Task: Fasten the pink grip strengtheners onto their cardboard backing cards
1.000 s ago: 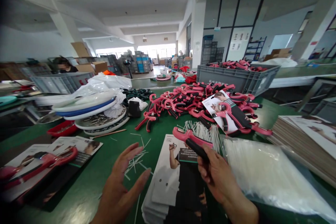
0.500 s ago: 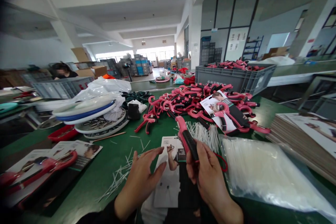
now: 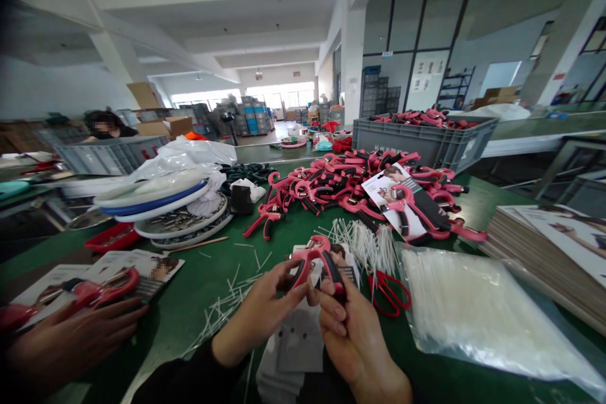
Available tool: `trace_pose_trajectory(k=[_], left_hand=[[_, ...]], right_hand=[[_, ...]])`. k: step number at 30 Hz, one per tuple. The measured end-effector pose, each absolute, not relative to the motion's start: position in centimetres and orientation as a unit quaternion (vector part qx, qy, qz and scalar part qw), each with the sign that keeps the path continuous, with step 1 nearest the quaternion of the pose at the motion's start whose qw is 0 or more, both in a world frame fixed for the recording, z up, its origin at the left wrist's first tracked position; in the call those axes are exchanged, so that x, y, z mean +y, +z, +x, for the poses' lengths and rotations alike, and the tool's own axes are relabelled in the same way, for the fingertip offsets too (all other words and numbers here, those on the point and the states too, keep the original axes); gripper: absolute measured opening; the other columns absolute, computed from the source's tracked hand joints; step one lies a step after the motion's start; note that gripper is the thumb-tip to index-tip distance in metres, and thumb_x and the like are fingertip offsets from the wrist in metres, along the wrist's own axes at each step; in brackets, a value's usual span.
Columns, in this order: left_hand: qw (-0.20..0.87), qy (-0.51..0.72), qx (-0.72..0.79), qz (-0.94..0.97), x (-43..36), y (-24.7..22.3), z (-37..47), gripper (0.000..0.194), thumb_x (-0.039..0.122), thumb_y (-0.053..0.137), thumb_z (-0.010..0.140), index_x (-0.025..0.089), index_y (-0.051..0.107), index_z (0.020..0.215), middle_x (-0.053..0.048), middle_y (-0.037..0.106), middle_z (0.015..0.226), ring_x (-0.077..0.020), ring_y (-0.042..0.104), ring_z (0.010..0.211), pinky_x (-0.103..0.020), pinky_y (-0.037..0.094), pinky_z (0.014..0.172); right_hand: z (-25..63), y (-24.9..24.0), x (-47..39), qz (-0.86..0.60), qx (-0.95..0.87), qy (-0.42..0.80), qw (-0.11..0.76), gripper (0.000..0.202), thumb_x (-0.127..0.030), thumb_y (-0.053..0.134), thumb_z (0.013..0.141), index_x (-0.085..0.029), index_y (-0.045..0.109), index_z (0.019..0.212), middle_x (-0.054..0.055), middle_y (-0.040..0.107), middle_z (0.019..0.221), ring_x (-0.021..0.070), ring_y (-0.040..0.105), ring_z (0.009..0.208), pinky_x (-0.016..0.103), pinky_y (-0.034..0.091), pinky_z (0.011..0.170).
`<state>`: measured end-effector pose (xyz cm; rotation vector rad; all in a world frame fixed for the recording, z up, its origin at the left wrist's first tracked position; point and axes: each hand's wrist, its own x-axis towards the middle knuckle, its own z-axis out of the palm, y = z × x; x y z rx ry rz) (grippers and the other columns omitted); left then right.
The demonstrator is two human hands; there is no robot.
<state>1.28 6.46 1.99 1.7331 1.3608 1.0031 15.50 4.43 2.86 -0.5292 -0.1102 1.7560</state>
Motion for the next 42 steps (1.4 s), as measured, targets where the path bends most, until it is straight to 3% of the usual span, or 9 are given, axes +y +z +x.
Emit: trace_pose_trajectory(k=[4,10,14,17,22,25,31,36,42], left_hand=[[0.257,0.320,0.541,0.734,5.7,2.7,1.2,0.034,0.030,0.054,0.080,0.024,0.060,0.113,-0.008,0.066,0.113,-0.0306,0.057,0.108,-0.060,0.010,0.105],[0.136,0.277,0.569,0.762,3.1,2.8,1.1,0.023,0.025,0.049,0.082,0.026,0.064,0.099,-0.003,0.072,0.094,-0.0248,0.065,0.085,-0.061,0.005,0.105],[0.065,0.250,0.592,0.763,2.2,2.2,1.4,0.020,0.026,0.046,0.082,0.024,0.063,0.093,-0.002,0.070,0.076,-0.0230,0.064,0.074,-0.060,0.013,0.103],[0.046,0.231,0.598,0.766,2.0,1.9,1.6,0.020,0.027,0.046,0.082,0.024,0.063,0.092,-0.002,0.068,0.070,-0.0233,0.063,0.071,-0.062,0.014,0.101],[0.063,0.227,0.584,0.777,1.8,1.5,1.6,0.018,0.027,0.049,0.080,0.025,0.063,0.091,-0.001,0.067,0.069,-0.0224,0.063,0.070,-0.064,0.012,0.101],[0.070,0.235,0.582,0.775,1.8,1.1,1.8,0.015,0.026,0.051,0.078,0.024,0.063,0.086,-0.001,0.066,0.066,-0.0214,0.062,0.068,-0.064,0.011,0.101],[0.085,0.231,0.581,0.776,1.4,0.6,1.6,0.012,0.023,0.055,0.075,0.024,0.063,0.083,0.000,0.068,0.069,-0.0223,0.061,0.072,-0.064,0.010,0.101],[0.100,0.221,0.578,0.779,1.7,1.7,0.0,0.015,0.037,0.056,0.077,0.025,0.065,0.076,-0.001,0.068,0.074,-0.0249,0.060,0.077,-0.062,0.022,0.096],[0.136,0.235,0.535,0.800,8.9,2.4,0.7,0.033,0.039,0.053,0.081,0.023,0.063,0.108,-0.007,0.065,0.111,-0.0261,0.058,0.100,-0.041,0.041,0.089]], right_hand=[[16.0,2.5,3.1,-0.314,-0.077,0.758,0.567,0.022,-0.020,0.046,0.086,-0.017,0.044,0.064,-0.006,0.045,0.054,-0.0015,0.025,0.029,0.007,0.017,0.026],[19.0,0.0,1.5,-0.530,-0.402,0.601,0.442,0.039,-0.053,0.049,0.082,-0.021,0.055,0.102,-0.007,0.048,0.046,0.0059,0.035,0.030,0.015,0.024,0.030],[20.4,1.4,2.6,-0.554,-0.678,0.290,0.387,0.030,-0.041,0.049,0.084,-0.021,0.064,0.099,0.001,0.060,0.066,0.0153,0.058,0.061,0.025,0.046,0.056],[20.2,4.5,3.8,-0.486,-0.823,0.140,0.260,0.022,-0.026,0.050,0.081,-0.024,0.069,0.090,0.007,0.064,0.091,0.0211,0.060,0.088,0.035,0.045,0.080],[18.0,7.3,5.1,-0.452,-0.891,0.038,0.020,0.027,-0.019,0.059,0.067,-0.020,0.070,0.091,0.014,0.062,0.105,0.0319,0.055,0.103,0.045,0.045,0.083],[16.5,6.8,5.3,-0.460,-0.887,-0.009,-0.037,0.031,-0.014,0.062,0.061,-0.013,0.069,0.091,0.018,0.063,0.099,0.0333,0.059,0.093,0.043,0.048,0.074],[15.9,5.0,6.0,-0.474,-0.880,-0.019,-0.010,0.024,-0.006,0.052,0.074,-0.016,0.069,0.088,0.014,0.066,0.082,0.0266,0.062,0.080,0.035,0.048,0.063],[17.2,3.1,6.1,-0.481,-0.876,0.010,0.043,0.014,-0.019,0.052,0.083,-0.018,0.066,0.082,0.009,0.065,0.083,0.0257,0.062,0.080,0.037,0.048,0.067],[18.0,-0.5,5.6,-0.511,-0.827,0.090,0.216,0.015,-0.023,0.049,0.088,-0.016,0.060,0.080,0.006,0.061,0.080,0.0180,0.059,0.077,0.030,0.046,0.070]])
